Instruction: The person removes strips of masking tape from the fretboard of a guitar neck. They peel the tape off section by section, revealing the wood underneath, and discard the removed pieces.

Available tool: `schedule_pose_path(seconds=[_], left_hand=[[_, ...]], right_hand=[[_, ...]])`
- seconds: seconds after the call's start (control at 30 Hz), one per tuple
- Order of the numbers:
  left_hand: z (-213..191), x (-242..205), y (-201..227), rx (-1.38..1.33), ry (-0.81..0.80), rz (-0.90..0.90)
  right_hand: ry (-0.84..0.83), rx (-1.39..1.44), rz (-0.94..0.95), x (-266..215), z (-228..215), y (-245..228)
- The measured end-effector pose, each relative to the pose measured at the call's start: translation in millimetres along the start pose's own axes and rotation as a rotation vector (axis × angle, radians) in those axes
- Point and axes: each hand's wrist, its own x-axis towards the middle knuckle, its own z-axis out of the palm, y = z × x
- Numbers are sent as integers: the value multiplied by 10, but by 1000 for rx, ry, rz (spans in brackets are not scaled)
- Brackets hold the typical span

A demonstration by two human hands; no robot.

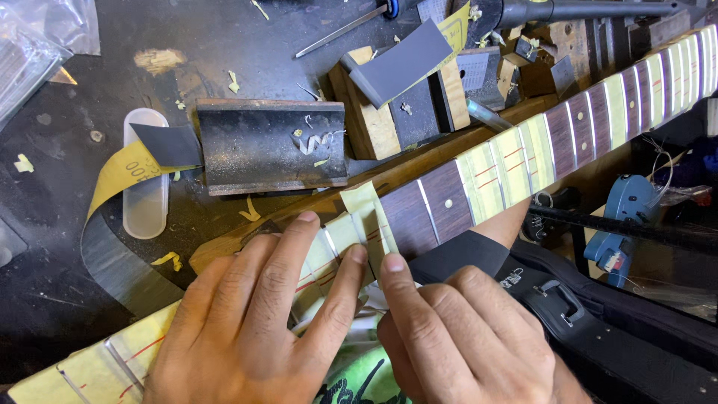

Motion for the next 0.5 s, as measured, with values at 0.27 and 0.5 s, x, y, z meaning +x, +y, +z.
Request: schedule_pose_path(seconds=[0.27,0.5], left_hand=[[12,-13,-16,-7,10,13],[-27,6,-2,-21,-6,0]], right_hand=[[-56,-17,81,-131,-44,-86],[19,-32,151,-299,27,-140]])
